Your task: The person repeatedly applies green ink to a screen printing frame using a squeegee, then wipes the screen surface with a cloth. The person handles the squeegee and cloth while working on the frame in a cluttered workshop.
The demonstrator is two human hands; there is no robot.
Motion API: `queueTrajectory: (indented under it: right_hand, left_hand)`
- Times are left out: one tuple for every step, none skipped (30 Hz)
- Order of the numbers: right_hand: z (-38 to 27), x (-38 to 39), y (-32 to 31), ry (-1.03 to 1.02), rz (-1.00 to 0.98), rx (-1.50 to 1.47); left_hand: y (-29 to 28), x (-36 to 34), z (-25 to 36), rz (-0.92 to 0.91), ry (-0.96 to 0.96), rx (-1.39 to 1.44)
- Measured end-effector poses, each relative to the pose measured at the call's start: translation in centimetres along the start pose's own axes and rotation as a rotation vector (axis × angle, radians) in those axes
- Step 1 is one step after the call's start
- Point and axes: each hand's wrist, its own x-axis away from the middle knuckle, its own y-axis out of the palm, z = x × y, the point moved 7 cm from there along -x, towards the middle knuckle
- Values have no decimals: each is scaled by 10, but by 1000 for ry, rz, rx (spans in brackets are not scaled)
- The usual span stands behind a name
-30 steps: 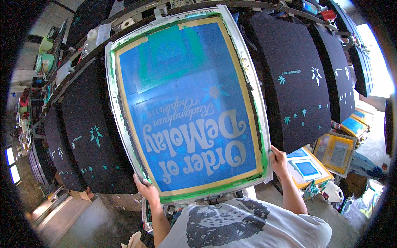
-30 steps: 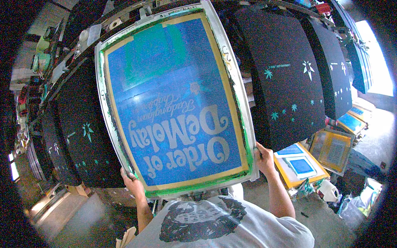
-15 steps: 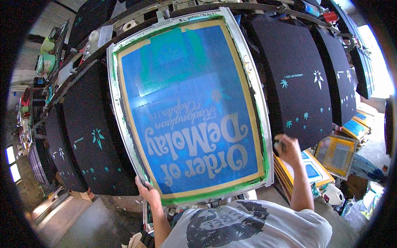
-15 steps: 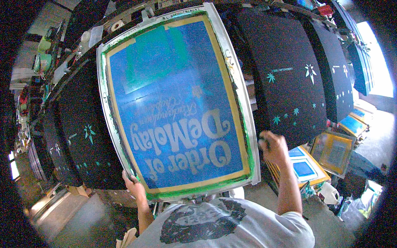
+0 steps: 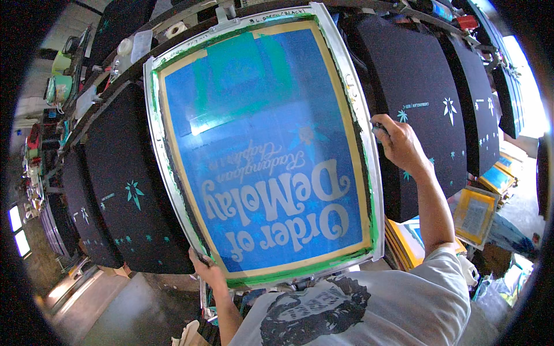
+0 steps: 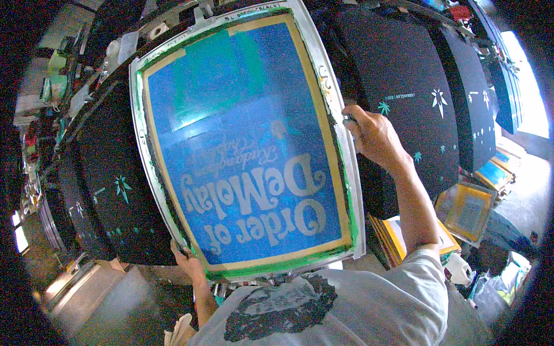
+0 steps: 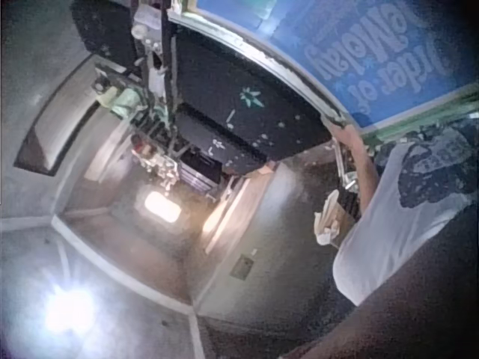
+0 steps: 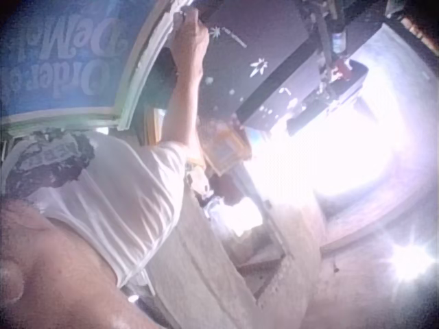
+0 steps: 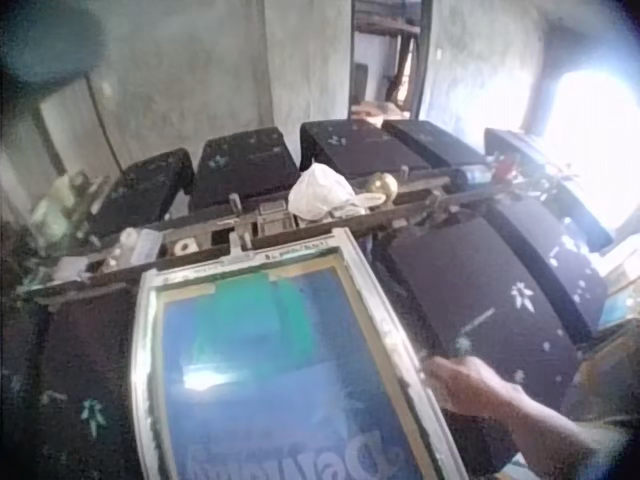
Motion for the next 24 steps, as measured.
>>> queueTrajectory:
  right_hand:
    - [4,6,5,14,-6,9]
    - [8,11,10,24,-12,14]
    - [11,18,12,10,-15,22]
    - [16,26,14,61,-32,-8]
    - [18,34,16,111,-45,-39]
    - [21,42,18,161,-58,-71]
    - [25,51,20,153,-38,-72]
    - [27,58,20,159,-29,-85]
    - [28,65,21,166,-19,-98]
    - [28,71,21,172,-10,-111]
    - [29,78,22,243,-36,-133]
    - [29,82,23,222,-20,-146]
    - [32,85,26,202,-4,-158]
    - [31,87,26,182,9,-169]
    - [32,89,26,202,-3,-158]
    - [30,89,24,200,-2,-176]
    - [29,87,22,196,1,-196]
    - [28,86,20,193,3,-213]
    - [33,86,20,228,7,-220]
    - [39,84,21,256,12,-228]
    - [44,80,20,284,17,-236]
    - [42,68,16,240,72,-270]
    - [41,56,6,205,134,-291]
    - [43,43,-4,170,195,-313]
  left_hand:
    - [0,0,0,6,21,-31]
    - [0,0,0,-4,11,-26]
    - [-1,-1,0,-14,3,-20]
    - [0,-1,0,-25,-6,-14]
    - [0,-1,0,-24,-11,-12]
    - [0,-1,0,-22,-15,-10]
    - [0,-1,-1,-21,-20,-9]
    - [0,-2,-1,-22,-12,-22]
    - [1,-2,-4,-23,-5,-35]
    - [1,-2,-5,-24,2,-49]
    - [1,-2,-4,-7,-3,-62]
    - [1,-1,-2,11,-9,-75]
    - [1,0,-1,28,-15,-89]
    - [1,-1,8,50,42,-98]
    - [2,-4,17,72,98,-106]
    - [3,-7,27,93,154,-115]
    - [5,-10,42,92,190,-92]
    - [7,-14,62,89,226,-67]
    - [10,-21,78,86,261,-41]
    - [14,-29,92,91,315,-63]
    - [18,-37,105,96,369,-85]
    - [21,-46,119,110,420,-113]
    - [31,-59,140,69,510,-50]
    - [42,-74,159,31,494,2]
